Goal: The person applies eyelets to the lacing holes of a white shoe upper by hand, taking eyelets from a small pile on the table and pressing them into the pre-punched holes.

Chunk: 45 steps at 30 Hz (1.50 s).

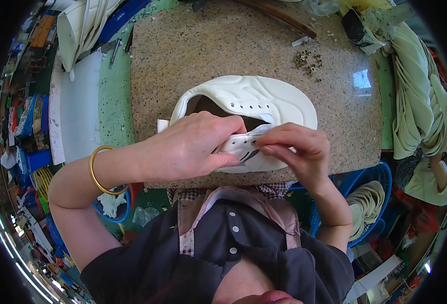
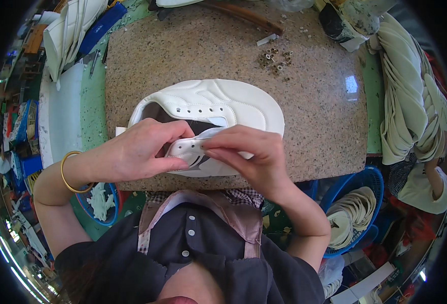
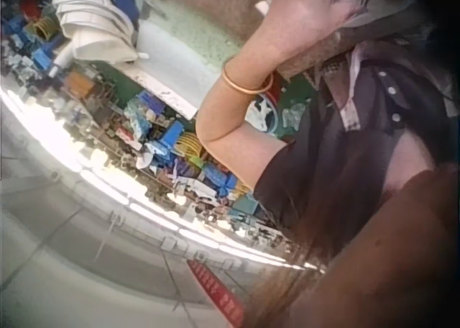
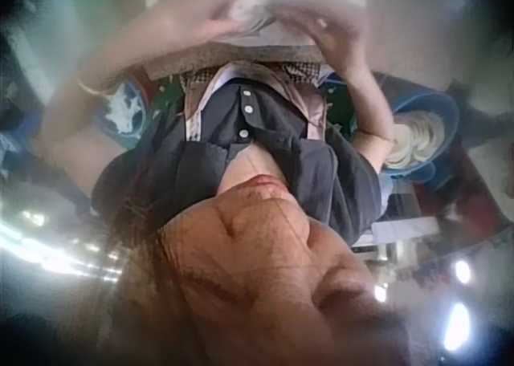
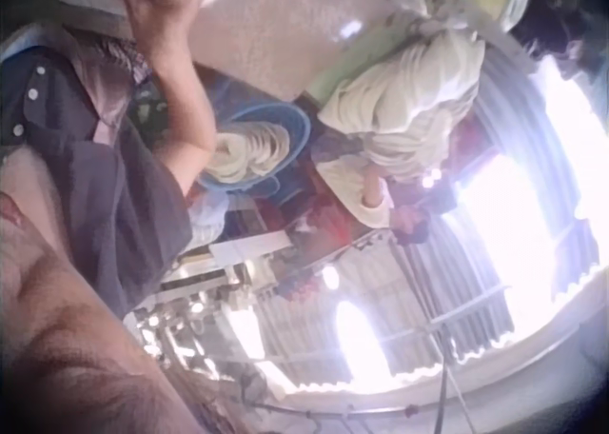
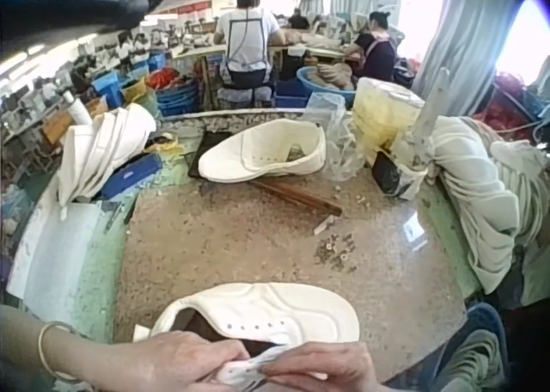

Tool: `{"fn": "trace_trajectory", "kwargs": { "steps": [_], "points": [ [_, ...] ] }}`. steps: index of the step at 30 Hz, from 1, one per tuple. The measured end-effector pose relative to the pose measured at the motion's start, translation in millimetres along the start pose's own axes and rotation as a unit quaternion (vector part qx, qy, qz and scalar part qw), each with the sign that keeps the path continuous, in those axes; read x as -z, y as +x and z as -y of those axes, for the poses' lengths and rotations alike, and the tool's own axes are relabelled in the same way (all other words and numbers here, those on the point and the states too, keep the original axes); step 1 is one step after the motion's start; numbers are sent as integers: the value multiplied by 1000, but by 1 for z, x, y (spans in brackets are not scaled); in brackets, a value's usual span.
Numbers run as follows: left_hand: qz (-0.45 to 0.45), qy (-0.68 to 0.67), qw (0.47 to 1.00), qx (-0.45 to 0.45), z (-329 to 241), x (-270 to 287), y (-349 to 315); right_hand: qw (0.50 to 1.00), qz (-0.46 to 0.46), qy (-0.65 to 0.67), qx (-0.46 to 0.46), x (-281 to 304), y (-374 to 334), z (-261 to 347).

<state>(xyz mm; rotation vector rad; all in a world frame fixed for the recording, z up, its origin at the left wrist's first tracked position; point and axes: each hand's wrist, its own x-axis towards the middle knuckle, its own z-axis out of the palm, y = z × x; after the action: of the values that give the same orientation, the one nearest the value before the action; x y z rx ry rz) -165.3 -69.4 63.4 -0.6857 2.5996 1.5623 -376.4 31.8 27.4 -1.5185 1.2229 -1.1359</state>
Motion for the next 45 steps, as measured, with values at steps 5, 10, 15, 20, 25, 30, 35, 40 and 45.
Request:
{"fn": "trace_trajectory", "kwargs": {
  "steps": [5, 10, 15, 20, 25, 30, 35, 40, 45],
  "points": [
    [-5, 28, 999, 15, -3, -1, -1, 995, -40, -61, 63, -21, -2, -6],
    [-18, 43, 999, 9, 2, -8, -3, 999, -39, -38, 4, -25, -2, -8],
    [-8, 17, 1000, 22, -3, -5, -1, 999, -33, -19, 18, -23, -4, -12],
    [-13, 6, 999, 52, -6, -2, -1, 996, -49, -68, -8, 10, 3, -11],
    [-86, 191, 977, -43, -5, -12, -4, 923, -255, -282, -65, 81, 31, -53],
    [-12, 104, 994, 14, -10, 11, -19, 959, -271, -66, -51, 74, 25, -45],
    [11, 41, 999, 24, -8, 13, -14, 1000, -27, -8, -6, 7, -3, 6],
    [5, 29, 999, 38, -10, 9, -12, 996, -45, -40, 65, -30, -5, -2],
    [14, 28, 999, 19, -11, 10, -13, 996, -54, -50, 56, -40, -3, -4]
  ]
}}
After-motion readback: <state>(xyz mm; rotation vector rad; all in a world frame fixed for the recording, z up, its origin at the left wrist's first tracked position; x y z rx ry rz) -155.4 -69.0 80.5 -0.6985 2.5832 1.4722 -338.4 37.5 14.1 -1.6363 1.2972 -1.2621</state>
